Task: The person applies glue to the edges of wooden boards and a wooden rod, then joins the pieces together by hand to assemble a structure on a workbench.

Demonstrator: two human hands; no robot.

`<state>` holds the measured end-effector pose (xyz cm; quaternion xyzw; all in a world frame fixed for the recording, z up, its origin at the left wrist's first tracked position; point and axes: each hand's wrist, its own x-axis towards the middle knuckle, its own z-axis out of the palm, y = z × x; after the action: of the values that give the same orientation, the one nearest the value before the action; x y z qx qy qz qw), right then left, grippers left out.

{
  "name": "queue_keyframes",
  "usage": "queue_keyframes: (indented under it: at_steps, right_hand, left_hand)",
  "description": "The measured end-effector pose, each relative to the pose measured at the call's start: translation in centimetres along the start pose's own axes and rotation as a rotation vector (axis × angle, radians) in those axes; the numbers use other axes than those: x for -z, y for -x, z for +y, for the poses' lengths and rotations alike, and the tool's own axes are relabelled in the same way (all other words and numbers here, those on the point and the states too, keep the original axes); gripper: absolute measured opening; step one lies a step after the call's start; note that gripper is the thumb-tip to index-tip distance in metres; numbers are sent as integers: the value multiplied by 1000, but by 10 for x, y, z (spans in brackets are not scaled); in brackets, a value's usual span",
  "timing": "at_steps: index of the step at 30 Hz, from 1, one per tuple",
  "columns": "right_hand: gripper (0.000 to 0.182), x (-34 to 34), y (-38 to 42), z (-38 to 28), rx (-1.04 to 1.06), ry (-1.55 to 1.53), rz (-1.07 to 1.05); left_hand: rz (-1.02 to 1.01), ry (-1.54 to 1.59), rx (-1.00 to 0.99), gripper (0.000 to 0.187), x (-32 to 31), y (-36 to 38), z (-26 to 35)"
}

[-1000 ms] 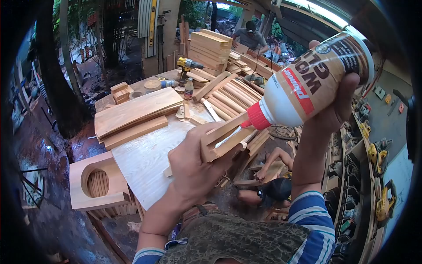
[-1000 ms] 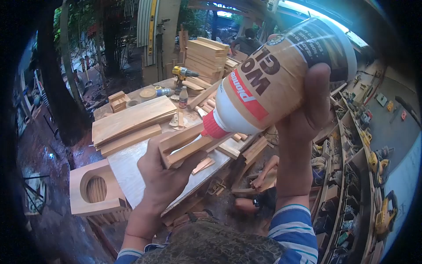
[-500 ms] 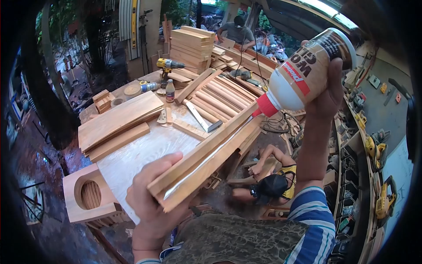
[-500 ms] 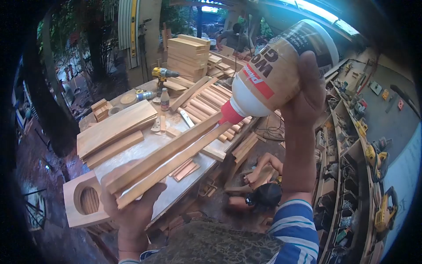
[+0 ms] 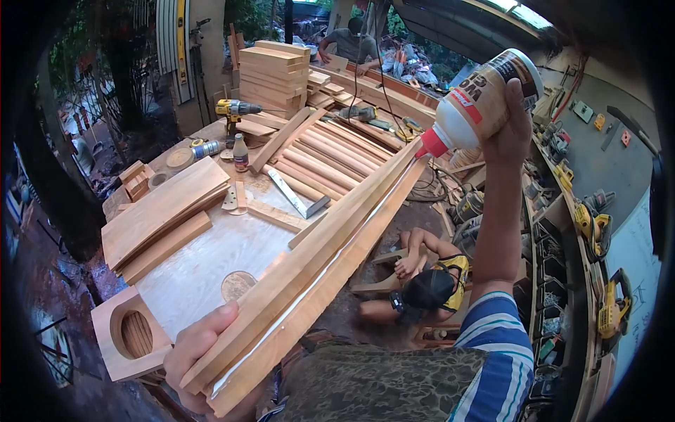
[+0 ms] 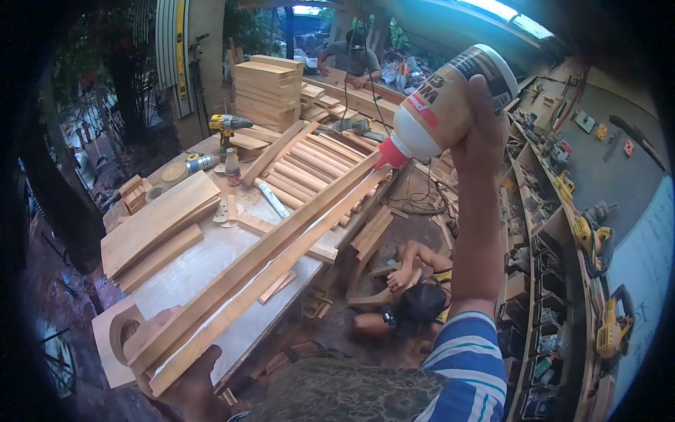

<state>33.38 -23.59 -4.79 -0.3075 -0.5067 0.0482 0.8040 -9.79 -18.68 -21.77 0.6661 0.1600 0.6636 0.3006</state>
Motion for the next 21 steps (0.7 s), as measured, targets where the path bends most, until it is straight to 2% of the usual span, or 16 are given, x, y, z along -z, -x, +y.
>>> queue_keyframes:
  at_steps: [3,5,8,14,19,21]
  right_hand:
    - [38,12,-7,3,9,50,-8]
    - [42,21,-11,3,15,83,-20]
    - [42,27,-16,3,23,120,28]
    - [44,25,-17,0,69,173,40]
    - [35,12,-16,-5,80,138,22]
    - [40,15,-16,-6,81,172,11]
  left_hand:
    - [28,-173,34,72,-1,-3,11]
    - [-12,-125,138,37,-5,-13,24]
    - [-72,-156,81,44,-1,-18,20]
    - [-103,-223,-22,42,-3,-25,20]
    - [-62,-167,-8,42,-6,-23,21]
    - [-57,-152,2,42,-7,-22,20]
